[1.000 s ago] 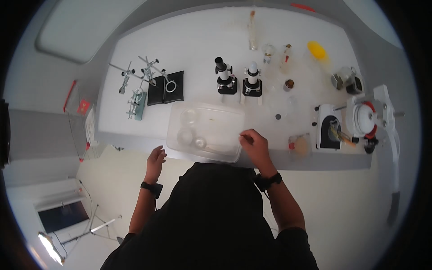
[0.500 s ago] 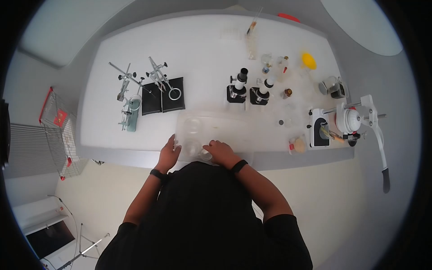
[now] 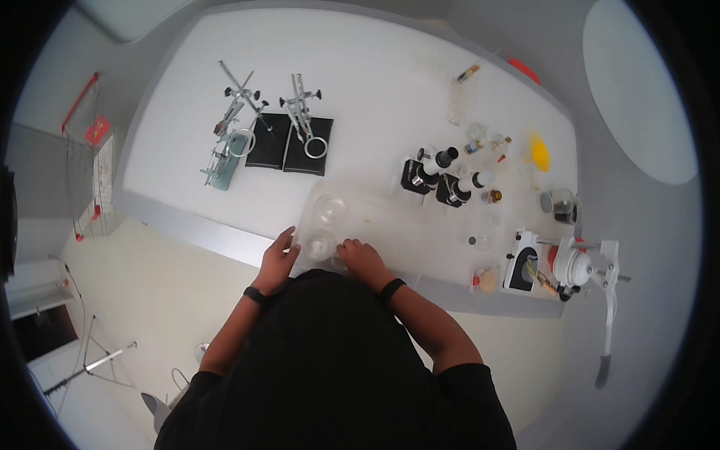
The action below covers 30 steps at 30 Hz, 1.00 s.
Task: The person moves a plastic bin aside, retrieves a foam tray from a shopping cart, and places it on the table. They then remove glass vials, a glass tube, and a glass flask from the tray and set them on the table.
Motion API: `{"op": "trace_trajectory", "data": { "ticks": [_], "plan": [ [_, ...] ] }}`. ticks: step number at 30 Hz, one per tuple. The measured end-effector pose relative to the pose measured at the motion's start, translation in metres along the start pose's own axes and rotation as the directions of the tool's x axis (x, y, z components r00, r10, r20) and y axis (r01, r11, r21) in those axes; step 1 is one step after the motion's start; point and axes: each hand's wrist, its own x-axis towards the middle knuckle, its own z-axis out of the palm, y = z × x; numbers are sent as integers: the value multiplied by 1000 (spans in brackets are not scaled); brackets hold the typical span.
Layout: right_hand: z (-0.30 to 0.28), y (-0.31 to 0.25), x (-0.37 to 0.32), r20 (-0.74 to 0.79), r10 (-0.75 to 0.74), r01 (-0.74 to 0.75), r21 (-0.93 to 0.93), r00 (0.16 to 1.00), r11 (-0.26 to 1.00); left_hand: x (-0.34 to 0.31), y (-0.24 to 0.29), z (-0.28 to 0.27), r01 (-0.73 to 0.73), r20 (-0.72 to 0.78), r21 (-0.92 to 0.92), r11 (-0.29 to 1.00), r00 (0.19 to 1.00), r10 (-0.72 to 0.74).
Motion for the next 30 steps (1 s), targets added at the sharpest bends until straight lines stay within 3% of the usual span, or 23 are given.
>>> {"op": "trace_trajectory", "data": {
  "ticks": [7,11,14,21,23,27,29,30],
  "plan": [
    [-8,4,-5,-12,152,-153,-97,988,984,-16,-4,5,28,-57,-86,996,998,-33],
    [-19,10,-8,-126,288,-300,-92,949,949,-19,-4,3,24,-45,-42,999,999,-26],
    [-22,12,-6,-89,388,-395,-72,917,916,-19,-1,0,12,-36,3,1000,999,-12],
    [-16,6,-3,-129,368,-380,-86,921,921,-24,-7,-5,-5,-19,-34,999,1000,5],
    [-6,10,-6,-172,288,-311,-123,942,942,-27,-8,-5,-9,-7,-35,999,1000,9],
    [-13,9,-3,-164,350,-368,-99,922,924,-31,-11,-5,-62,12,13,998,998,62],
    [-27,4,-4,-20,440,-440,11,898,898,-32,-3,-3,-42,15,-20,999,999,42],
    [-37,0,-9,-32,453,-453,7,891,892,-30,-6,-1,-57,26,-22,998,998,57]
  ]
}}
